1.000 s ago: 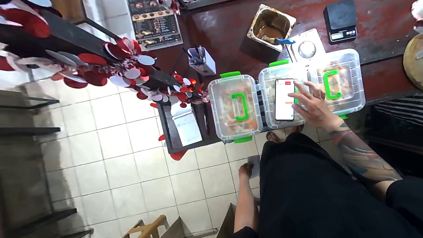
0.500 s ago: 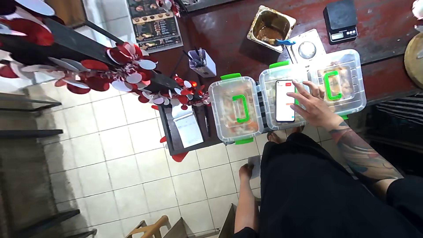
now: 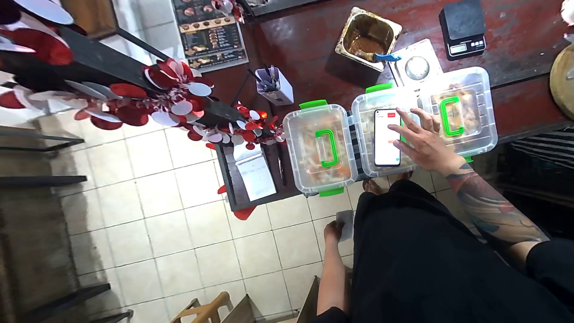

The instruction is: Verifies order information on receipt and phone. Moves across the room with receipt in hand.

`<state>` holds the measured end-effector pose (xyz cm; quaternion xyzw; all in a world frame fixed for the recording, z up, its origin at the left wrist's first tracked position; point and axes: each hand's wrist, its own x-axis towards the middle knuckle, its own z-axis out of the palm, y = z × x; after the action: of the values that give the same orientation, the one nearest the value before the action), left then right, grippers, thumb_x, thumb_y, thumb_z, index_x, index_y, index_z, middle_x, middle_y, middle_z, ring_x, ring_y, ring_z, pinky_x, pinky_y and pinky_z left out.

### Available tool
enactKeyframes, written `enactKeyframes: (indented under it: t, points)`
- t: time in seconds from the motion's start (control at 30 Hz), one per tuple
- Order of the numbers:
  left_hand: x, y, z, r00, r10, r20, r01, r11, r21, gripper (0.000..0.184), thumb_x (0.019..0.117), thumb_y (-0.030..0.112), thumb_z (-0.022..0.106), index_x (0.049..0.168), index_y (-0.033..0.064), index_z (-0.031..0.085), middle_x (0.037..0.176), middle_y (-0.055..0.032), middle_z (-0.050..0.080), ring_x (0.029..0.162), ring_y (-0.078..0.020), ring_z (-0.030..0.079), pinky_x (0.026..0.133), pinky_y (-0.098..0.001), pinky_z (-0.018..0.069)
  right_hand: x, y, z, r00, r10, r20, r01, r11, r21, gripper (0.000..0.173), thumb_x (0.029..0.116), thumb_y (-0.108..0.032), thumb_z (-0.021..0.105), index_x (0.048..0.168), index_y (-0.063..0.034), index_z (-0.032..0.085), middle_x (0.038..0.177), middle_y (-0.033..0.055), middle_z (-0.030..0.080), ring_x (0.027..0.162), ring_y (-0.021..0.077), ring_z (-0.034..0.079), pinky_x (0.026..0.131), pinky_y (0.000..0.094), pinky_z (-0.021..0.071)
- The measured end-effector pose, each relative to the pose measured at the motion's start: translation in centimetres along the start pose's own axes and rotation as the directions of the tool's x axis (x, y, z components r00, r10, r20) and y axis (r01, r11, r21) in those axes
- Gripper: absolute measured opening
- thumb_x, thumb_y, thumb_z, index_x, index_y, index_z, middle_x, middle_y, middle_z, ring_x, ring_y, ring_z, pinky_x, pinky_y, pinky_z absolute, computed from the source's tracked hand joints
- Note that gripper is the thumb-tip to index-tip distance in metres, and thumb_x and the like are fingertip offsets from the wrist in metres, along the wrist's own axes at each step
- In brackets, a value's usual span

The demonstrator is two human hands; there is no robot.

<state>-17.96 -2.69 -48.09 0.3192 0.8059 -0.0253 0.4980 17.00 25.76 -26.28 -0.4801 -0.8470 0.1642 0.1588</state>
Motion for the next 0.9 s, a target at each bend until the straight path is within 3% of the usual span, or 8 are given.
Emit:
enactKeyframes:
  t: [0.9]
  points:
    - [0.39, -0.36, 0.35, 1.000, -0.012, -0.011, 0.012, 1.000, -0.028, 0.034, 0.0942, 0.035, 0.073, 0.112, 0.0061, 0.075, 0.107, -0.0172, 0.074, 0.105, -0.0333, 0.070, 0.097, -0.0584, 0.0522, 0.34, 0.03, 0.18, 1.000, -0.021, 0.010, 0.021, 1.000, -0.001, 0.043, 0.1072, -0.051, 0.042, 0.142, -0.0323, 0.061, 0.166, -0.0034, 0.035, 0.155, 0.0294, 0.024, 0.122, 0.0579, 0.0150]
